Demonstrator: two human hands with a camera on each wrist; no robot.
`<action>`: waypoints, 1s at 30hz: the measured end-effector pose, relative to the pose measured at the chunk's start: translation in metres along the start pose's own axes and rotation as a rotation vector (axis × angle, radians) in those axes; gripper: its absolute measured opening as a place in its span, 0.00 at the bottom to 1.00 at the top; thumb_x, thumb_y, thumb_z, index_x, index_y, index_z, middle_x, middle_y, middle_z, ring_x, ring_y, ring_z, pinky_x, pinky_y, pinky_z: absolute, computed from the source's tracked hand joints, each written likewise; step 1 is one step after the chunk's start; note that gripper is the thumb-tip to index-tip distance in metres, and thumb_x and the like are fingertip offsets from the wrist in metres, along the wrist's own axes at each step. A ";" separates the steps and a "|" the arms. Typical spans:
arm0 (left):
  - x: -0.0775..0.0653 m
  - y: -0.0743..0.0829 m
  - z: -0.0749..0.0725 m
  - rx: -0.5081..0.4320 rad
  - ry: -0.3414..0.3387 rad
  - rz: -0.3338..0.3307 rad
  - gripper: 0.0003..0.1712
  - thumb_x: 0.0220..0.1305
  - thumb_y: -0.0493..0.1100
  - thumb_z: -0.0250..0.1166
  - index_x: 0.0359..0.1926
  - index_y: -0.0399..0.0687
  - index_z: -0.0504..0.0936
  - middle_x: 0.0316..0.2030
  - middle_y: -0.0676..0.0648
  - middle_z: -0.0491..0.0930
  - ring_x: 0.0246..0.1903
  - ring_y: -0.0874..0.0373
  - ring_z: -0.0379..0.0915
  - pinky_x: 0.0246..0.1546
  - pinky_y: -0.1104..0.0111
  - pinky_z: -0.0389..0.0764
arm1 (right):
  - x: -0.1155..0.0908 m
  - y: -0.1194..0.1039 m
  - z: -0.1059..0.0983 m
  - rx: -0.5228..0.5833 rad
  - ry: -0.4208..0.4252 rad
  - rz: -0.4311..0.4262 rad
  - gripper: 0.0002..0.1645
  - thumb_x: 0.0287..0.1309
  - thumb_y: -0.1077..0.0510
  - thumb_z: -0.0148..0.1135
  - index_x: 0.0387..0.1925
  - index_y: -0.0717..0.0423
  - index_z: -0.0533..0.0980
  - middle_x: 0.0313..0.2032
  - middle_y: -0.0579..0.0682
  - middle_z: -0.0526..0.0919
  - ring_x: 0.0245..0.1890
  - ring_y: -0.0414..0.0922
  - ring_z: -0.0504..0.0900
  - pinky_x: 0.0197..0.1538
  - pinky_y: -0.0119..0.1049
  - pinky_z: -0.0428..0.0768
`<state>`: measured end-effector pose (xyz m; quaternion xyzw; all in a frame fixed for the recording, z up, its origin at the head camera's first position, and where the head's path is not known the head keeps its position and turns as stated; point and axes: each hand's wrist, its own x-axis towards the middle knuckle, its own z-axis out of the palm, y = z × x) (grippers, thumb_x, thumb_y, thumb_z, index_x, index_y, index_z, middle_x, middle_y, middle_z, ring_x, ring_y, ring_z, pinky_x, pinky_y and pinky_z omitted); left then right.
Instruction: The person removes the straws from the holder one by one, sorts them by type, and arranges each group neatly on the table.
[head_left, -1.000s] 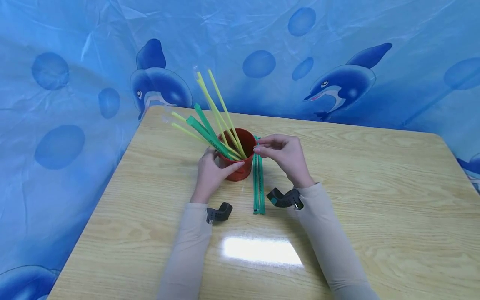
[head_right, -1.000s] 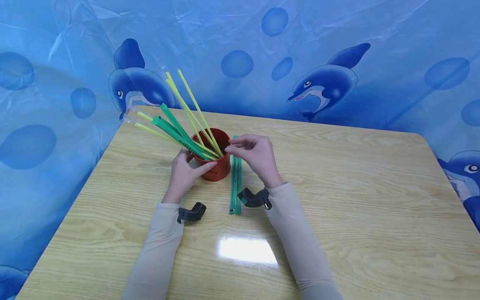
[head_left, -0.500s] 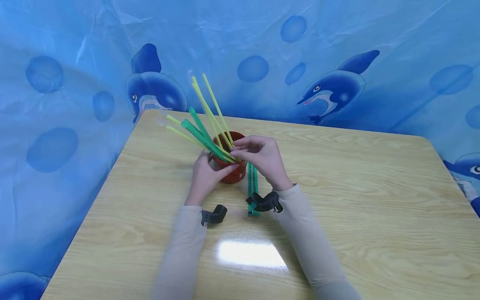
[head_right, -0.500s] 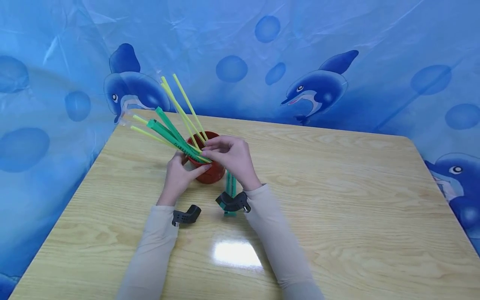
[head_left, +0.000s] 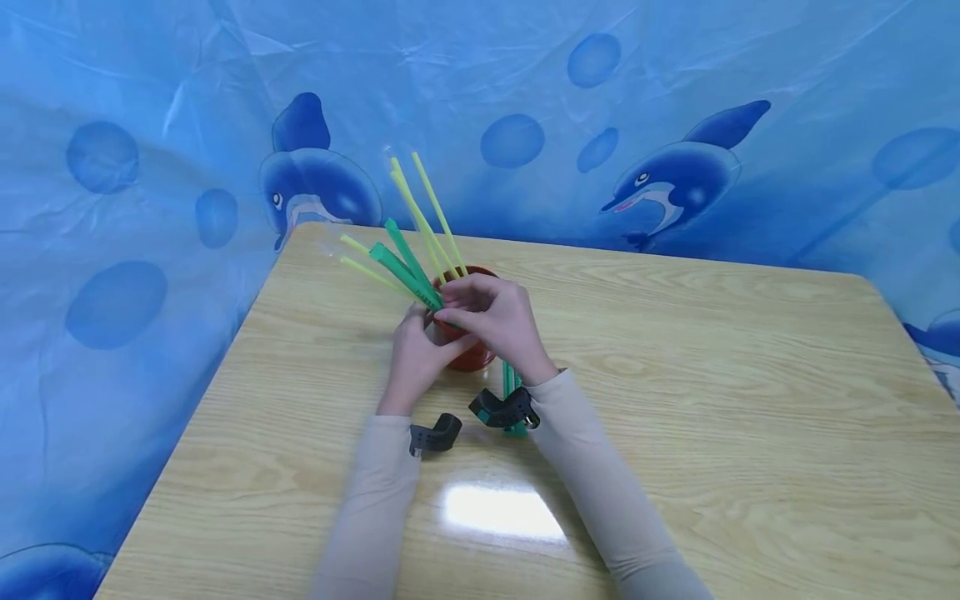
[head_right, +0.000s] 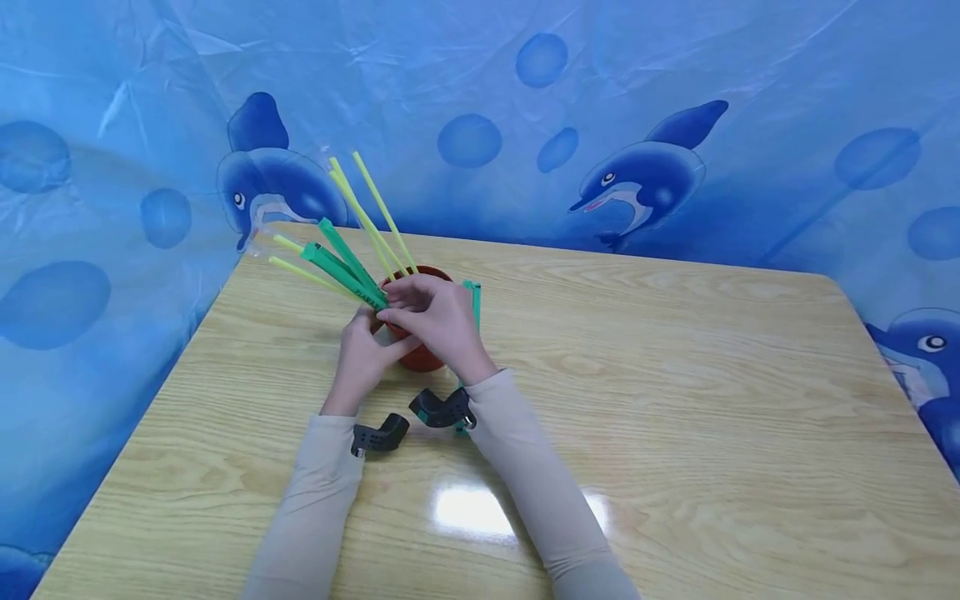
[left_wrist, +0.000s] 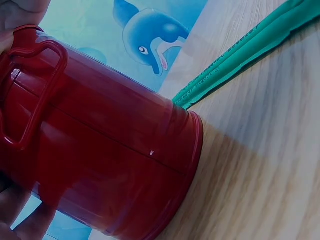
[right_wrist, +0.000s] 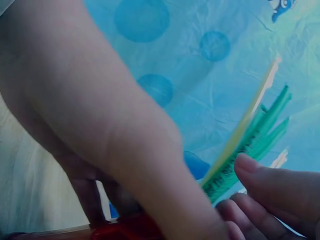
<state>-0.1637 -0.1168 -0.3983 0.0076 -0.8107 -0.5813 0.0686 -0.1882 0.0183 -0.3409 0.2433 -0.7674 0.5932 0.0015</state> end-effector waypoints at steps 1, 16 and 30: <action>0.000 0.000 0.000 0.006 0.003 0.001 0.43 0.50 0.51 0.73 0.64 0.44 0.65 0.61 0.44 0.69 0.62 0.51 0.64 0.61 0.58 0.66 | 0.000 0.000 0.001 -0.018 0.007 -0.013 0.15 0.49 0.66 0.70 0.42 0.63 0.81 0.35 0.54 0.85 0.34 0.43 0.84 0.39 0.34 0.82; -0.003 0.002 0.000 0.031 -0.001 -0.011 0.33 0.52 0.47 0.71 0.57 0.39 0.72 0.50 0.40 0.72 0.51 0.48 0.69 0.51 0.56 0.74 | -0.003 0.003 0.009 -0.262 0.008 -0.164 0.10 0.49 0.64 0.71 0.36 0.61 0.83 0.34 0.52 0.85 0.34 0.43 0.84 0.40 0.32 0.81; -0.001 0.000 0.001 -0.041 -0.003 0.037 0.42 0.51 0.50 0.72 0.65 0.46 0.66 0.60 0.46 0.69 0.62 0.51 0.64 0.60 0.59 0.67 | -0.004 -0.002 0.003 -0.225 0.093 -0.231 0.07 0.49 0.66 0.70 0.33 0.61 0.85 0.33 0.53 0.86 0.32 0.45 0.84 0.36 0.32 0.82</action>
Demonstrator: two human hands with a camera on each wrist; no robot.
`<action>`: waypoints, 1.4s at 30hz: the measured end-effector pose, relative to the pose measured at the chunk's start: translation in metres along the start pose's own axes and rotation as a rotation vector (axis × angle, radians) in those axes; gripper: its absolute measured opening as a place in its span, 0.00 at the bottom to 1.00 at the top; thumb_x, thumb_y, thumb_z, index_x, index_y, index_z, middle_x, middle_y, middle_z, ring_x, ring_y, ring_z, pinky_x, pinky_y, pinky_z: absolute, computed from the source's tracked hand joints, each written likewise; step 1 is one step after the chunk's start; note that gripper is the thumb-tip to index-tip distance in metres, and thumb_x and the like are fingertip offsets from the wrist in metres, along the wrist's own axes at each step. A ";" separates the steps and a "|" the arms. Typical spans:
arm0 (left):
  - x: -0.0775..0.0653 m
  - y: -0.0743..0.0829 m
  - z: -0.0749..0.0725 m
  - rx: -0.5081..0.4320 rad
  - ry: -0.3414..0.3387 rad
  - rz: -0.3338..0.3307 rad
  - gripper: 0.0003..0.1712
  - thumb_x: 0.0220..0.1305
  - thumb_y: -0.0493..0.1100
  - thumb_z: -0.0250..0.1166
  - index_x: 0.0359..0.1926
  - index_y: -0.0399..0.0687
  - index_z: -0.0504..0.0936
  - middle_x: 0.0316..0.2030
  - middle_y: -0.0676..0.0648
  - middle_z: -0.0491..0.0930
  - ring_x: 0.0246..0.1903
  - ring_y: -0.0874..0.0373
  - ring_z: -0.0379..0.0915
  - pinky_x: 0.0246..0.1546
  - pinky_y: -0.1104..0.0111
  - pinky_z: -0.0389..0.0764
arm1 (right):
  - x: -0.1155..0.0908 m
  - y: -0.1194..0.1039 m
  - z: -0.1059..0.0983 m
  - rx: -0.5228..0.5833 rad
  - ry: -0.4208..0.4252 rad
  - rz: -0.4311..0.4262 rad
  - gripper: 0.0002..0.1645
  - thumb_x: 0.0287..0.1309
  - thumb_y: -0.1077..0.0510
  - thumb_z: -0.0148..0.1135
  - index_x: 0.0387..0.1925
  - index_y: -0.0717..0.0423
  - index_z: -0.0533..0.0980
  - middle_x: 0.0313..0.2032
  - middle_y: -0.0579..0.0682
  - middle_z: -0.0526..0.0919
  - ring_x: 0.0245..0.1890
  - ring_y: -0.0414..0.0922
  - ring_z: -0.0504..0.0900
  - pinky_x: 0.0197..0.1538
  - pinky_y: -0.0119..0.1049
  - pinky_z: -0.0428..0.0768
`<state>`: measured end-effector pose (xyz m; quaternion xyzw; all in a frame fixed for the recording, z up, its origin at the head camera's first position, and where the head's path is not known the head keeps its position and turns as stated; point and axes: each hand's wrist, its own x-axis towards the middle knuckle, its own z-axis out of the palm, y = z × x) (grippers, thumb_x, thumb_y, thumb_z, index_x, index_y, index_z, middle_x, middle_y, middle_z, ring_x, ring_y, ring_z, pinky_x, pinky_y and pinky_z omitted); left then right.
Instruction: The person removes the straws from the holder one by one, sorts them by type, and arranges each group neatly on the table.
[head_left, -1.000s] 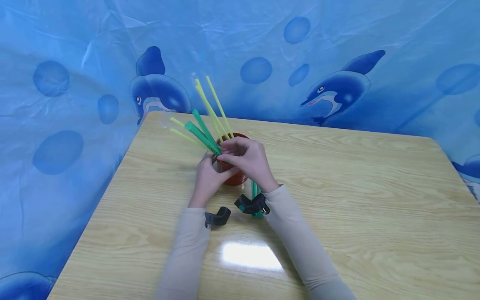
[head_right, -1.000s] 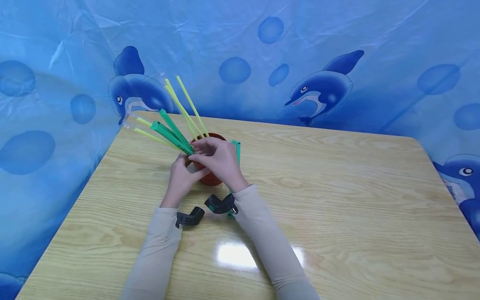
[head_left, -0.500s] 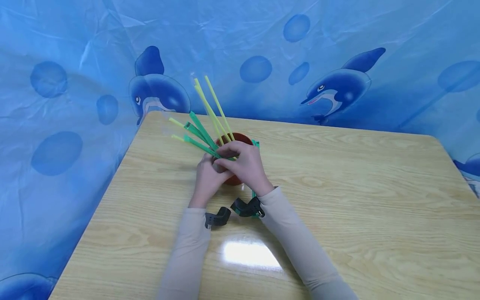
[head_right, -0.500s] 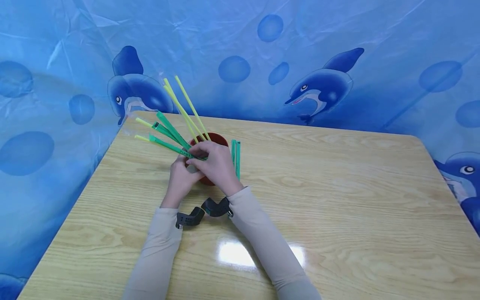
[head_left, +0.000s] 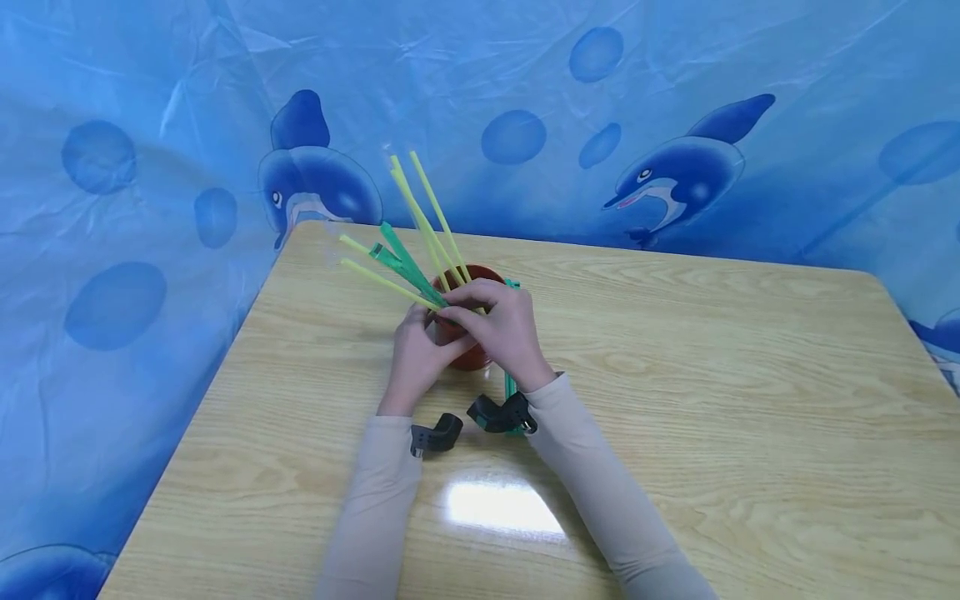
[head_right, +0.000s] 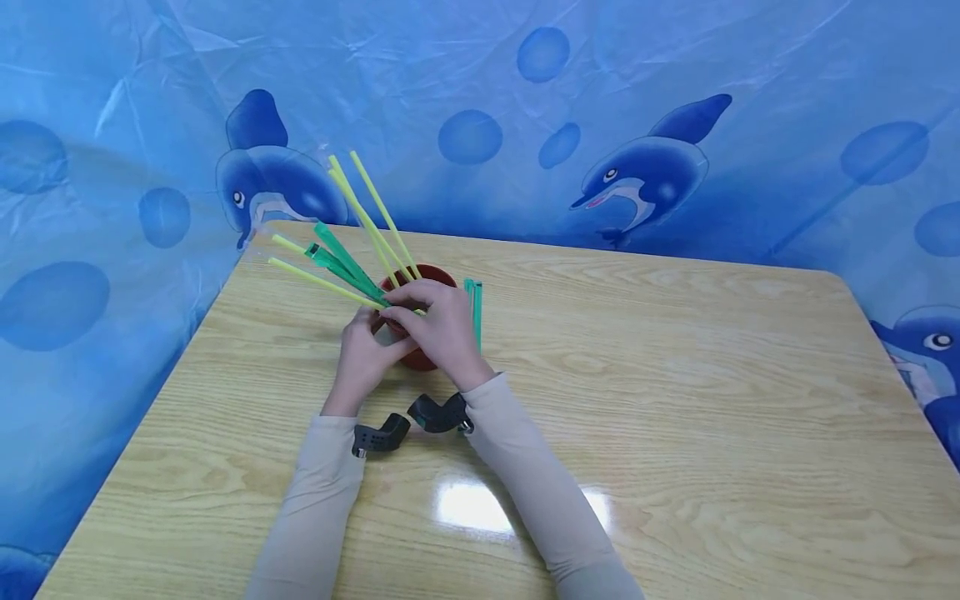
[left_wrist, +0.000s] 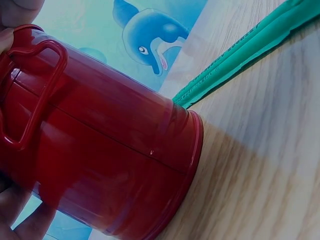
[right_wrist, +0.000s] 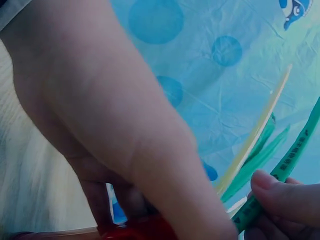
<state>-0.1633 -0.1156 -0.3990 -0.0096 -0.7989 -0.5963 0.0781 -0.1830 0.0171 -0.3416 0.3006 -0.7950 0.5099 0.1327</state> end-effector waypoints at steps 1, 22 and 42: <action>0.000 0.000 0.000 -0.001 -0.002 0.003 0.42 0.51 0.51 0.73 0.65 0.47 0.67 0.60 0.47 0.69 0.62 0.52 0.64 0.60 0.59 0.67 | 0.000 -0.001 -0.001 0.000 0.012 -0.010 0.06 0.49 0.66 0.70 0.33 0.62 0.85 0.33 0.54 0.86 0.32 0.45 0.84 0.35 0.32 0.82; -0.001 0.002 -0.001 0.039 0.005 0.019 0.47 0.49 0.55 0.73 0.68 0.54 0.62 0.63 0.49 0.67 0.64 0.53 0.60 0.62 0.56 0.65 | 0.002 0.000 -0.010 0.161 0.085 0.034 0.05 0.49 0.68 0.69 0.31 0.66 0.84 0.29 0.56 0.85 0.25 0.44 0.82 0.27 0.31 0.79; 0.000 0.002 0.000 0.044 0.015 0.005 0.41 0.48 0.54 0.74 0.62 0.50 0.69 0.59 0.48 0.71 0.61 0.54 0.64 0.62 0.57 0.65 | 0.002 -0.006 -0.020 0.221 0.164 0.030 0.04 0.49 0.70 0.68 0.31 0.68 0.83 0.29 0.58 0.85 0.28 0.41 0.83 0.32 0.34 0.81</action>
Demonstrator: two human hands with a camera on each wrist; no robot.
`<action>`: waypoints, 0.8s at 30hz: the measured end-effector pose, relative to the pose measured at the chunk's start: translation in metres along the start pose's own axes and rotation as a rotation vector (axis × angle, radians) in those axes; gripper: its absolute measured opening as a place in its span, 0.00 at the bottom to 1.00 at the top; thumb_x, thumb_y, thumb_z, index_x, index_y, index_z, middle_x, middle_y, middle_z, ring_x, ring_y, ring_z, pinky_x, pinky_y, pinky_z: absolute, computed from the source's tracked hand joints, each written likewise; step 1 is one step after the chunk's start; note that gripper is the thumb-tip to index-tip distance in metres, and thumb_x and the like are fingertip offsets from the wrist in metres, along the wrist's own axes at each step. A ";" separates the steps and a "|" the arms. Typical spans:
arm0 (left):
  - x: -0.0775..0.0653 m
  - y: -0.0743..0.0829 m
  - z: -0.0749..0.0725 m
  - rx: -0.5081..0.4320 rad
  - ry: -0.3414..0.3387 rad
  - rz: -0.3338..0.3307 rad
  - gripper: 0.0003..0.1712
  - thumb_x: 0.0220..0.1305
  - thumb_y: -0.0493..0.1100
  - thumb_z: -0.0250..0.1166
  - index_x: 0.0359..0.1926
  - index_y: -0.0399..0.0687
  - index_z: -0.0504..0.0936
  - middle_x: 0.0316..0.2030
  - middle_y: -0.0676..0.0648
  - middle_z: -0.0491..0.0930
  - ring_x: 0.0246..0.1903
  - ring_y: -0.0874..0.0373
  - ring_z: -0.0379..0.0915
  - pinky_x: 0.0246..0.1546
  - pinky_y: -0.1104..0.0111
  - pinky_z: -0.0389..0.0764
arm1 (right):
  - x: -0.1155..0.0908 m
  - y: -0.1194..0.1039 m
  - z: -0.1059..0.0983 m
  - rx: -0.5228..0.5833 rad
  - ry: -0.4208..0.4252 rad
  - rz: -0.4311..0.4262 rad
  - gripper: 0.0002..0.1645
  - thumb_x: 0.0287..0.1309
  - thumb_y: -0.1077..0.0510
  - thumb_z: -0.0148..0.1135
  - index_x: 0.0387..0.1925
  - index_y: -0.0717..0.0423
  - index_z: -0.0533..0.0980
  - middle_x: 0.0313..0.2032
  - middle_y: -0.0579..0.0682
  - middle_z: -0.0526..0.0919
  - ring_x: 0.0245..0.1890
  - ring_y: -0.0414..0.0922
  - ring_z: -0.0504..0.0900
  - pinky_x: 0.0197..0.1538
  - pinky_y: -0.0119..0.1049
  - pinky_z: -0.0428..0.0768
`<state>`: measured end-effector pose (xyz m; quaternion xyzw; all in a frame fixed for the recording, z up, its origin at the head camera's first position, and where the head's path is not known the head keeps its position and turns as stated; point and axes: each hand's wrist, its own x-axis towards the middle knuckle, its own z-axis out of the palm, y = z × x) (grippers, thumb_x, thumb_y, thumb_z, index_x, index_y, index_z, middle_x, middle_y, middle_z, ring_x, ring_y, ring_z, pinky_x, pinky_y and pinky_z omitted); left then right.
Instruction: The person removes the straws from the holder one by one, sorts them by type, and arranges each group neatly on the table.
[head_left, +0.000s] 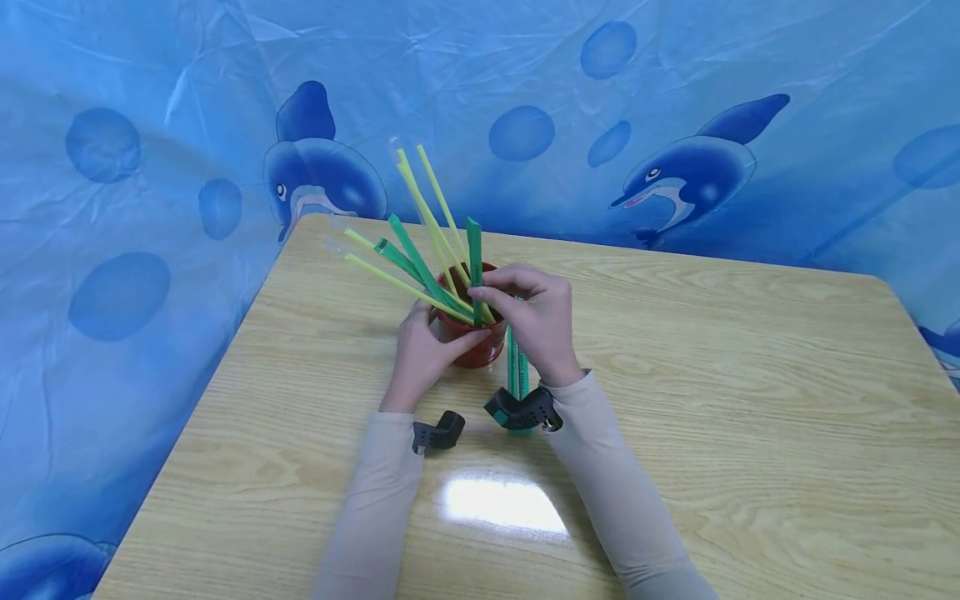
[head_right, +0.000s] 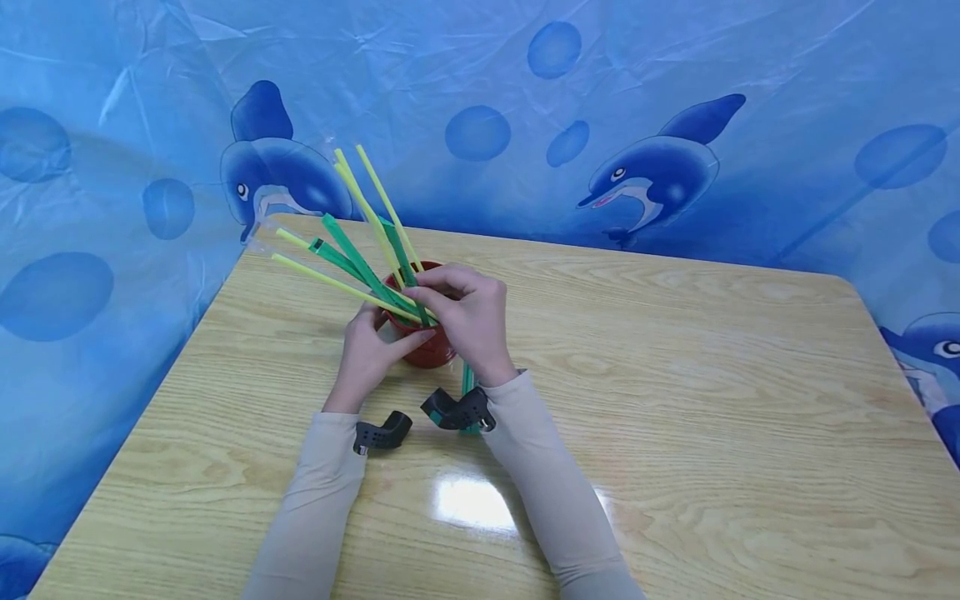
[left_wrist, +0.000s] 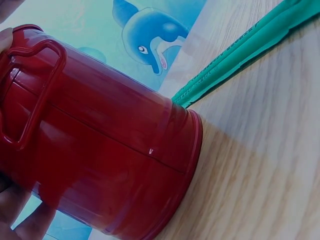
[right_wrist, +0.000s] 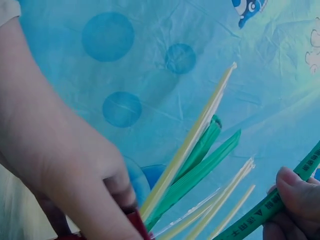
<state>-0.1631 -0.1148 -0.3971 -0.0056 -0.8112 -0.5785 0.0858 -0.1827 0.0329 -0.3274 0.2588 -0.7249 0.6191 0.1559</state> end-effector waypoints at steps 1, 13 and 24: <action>0.000 0.000 0.000 0.004 -0.001 -0.003 0.41 0.49 0.54 0.74 0.62 0.50 0.69 0.59 0.48 0.71 0.61 0.54 0.64 0.62 0.57 0.64 | 0.000 -0.001 0.000 0.000 0.009 -0.012 0.04 0.49 0.70 0.68 0.31 0.68 0.83 0.29 0.58 0.85 0.28 0.41 0.82 0.32 0.34 0.80; -0.001 -0.002 0.000 0.002 -0.013 -0.026 0.44 0.49 0.54 0.74 0.65 0.49 0.65 0.61 0.46 0.69 0.63 0.52 0.62 0.63 0.55 0.64 | -0.002 -0.015 -0.007 0.092 0.105 -0.073 0.03 0.49 0.74 0.65 0.29 0.73 0.81 0.29 0.62 0.84 0.30 0.42 0.83 0.37 0.39 0.82; 0.000 0.002 0.000 -0.005 -0.010 -0.028 0.47 0.49 0.53 0.74 0.67 0.47 0.63 0.62 0.45 0.67 0.63 0.50 0.62 0.61 0.57 0.67 | 0.001 -0.037 -0.024 0.296 0.262 -0.126 0.05 0.48 0.75 0.66 0.30 0.67 0.84 0.30 0.55 0.85 0.31 0.45 0.85 0.42 0.41 0.83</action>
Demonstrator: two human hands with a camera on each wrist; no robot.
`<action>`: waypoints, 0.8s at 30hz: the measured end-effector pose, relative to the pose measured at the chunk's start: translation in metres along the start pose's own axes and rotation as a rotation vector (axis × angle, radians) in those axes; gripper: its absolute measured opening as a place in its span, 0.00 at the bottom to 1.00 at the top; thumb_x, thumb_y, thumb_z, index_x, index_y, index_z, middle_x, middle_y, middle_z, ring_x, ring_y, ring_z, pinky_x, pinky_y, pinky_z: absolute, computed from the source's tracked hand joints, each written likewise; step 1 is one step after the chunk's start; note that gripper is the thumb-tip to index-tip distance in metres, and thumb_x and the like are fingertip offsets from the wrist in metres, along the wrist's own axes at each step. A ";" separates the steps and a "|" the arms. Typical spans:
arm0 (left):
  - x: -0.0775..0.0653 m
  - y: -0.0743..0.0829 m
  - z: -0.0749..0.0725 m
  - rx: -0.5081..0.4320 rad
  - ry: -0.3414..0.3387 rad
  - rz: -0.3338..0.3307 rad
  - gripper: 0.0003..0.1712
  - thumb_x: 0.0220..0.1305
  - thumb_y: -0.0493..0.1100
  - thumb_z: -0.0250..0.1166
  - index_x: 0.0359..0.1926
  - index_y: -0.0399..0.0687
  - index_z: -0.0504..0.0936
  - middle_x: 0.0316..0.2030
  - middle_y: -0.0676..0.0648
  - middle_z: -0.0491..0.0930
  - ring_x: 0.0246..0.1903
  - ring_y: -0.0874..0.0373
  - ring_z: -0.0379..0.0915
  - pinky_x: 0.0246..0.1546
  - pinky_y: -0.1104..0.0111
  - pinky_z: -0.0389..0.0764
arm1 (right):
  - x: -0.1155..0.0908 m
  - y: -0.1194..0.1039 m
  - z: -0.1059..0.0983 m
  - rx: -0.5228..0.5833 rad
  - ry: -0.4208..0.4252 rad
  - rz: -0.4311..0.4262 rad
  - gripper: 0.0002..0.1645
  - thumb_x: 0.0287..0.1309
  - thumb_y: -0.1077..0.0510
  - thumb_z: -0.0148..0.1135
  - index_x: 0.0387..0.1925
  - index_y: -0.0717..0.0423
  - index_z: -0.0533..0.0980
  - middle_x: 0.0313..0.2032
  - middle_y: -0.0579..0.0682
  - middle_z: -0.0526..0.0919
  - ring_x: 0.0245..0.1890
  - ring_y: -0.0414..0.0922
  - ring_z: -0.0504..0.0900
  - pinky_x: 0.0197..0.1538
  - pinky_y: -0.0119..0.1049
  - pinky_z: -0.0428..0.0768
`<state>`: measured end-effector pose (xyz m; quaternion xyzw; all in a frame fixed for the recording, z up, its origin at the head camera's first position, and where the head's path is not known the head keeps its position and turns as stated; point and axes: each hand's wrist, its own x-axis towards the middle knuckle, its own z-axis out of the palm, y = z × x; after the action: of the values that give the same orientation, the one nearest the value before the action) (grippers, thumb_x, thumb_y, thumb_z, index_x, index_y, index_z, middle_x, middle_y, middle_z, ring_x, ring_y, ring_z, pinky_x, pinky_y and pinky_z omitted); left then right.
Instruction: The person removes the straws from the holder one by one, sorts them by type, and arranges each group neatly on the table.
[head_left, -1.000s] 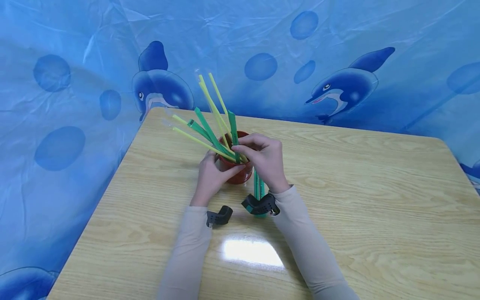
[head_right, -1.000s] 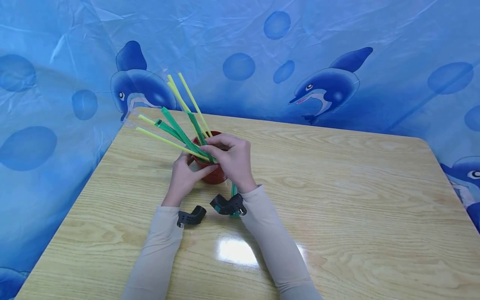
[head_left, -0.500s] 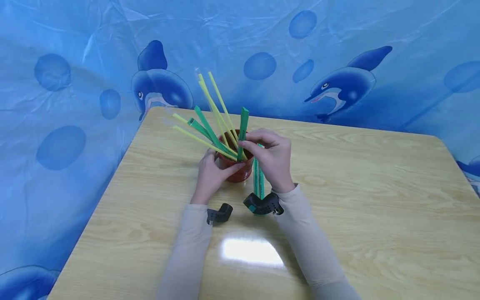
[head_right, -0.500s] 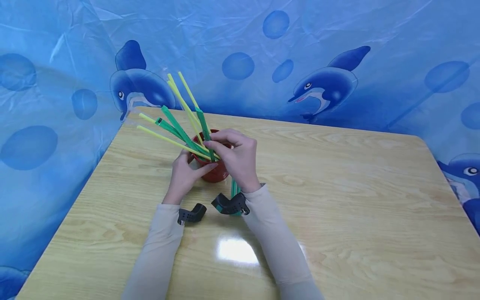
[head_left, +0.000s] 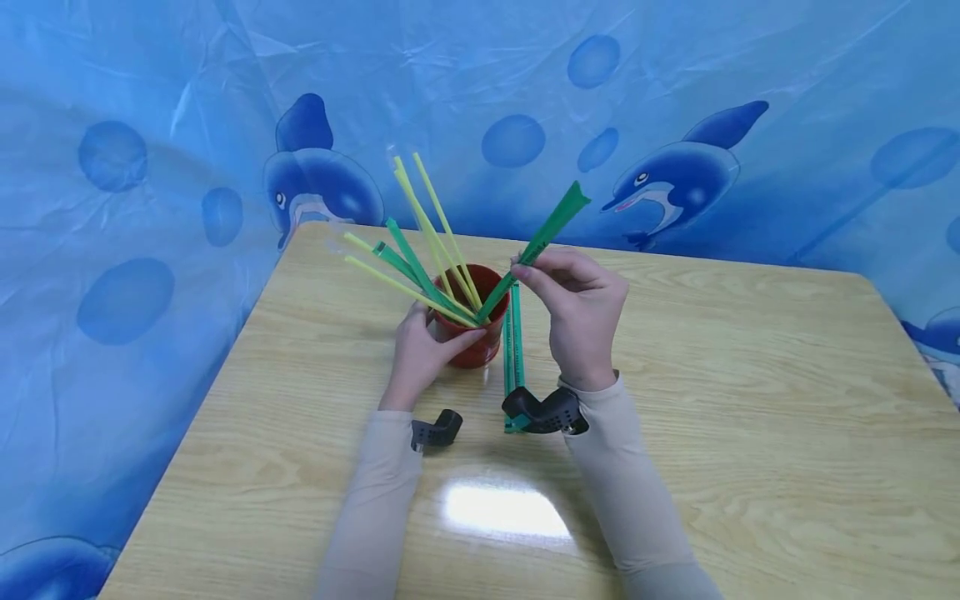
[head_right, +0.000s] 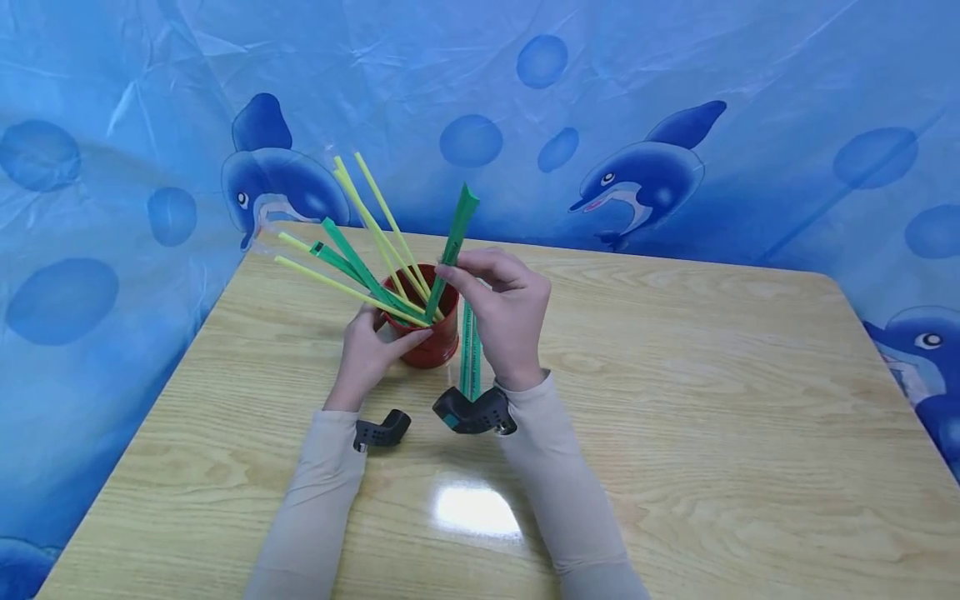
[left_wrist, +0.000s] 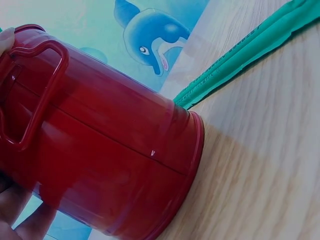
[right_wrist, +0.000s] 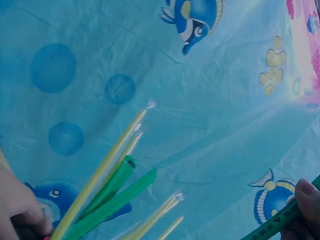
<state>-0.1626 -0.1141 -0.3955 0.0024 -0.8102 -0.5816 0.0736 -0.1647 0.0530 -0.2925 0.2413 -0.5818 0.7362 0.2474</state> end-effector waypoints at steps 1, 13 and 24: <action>0.000 0.000 0.000 0.000 0.003 -0.004 0.47 0.49 0.53 0.74 0.67 0.47 0.63 0.62 0.45 0.67 0.63 0.50 0.62 0.61 0.56 0.67 | 0.002 -0.002 -0.001 0.024 0.009 -0.003 0.06 0.48 0.74 0.66 0.29 0.66 0.84 0.30 0.55 0.85 0.31 0.46 0.84 0.42 0.41 0.82; 0.000 -0.005 0.001 -0.001 0.015 0.017 0.45 0.48 0.52 0.75 0.65 0.47 0.65 0.61 0.46 0.69 0.63 0.51 0.62 0.60 0.56 0.67 | 0.011 -0.013 -0.023 0.160 0.102 0.062 0.04 0.48 0.71 0.68 0.27 0.62 0.84 0.27 0.53 0.85 0.32 0.47 0.85 0.46 0.43 0.81; 0.000 -0.003 0.002 -0.031 0.023 0.026 0.45 0.47 0.53 0.75 0.65 0.47 0.66 0.61 0.46 0.69 0.62 0.50 0.63 0.60 0.59 0.68 | 0.012 -0.009 -0.052 0.204 0.119 0.263 0.08 0.52 0.75 0.62 0.29 0.64 0.84 0.28 0.55 0.85 0.27 0.44 0.84 0.37 0.35 0.82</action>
<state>-0.1629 -0.1129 -0.3985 -0.0024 -0.8002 -0.5928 0.0906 -0.1711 0.1070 -0.2891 0.1432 -0.5149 0.8305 0.1571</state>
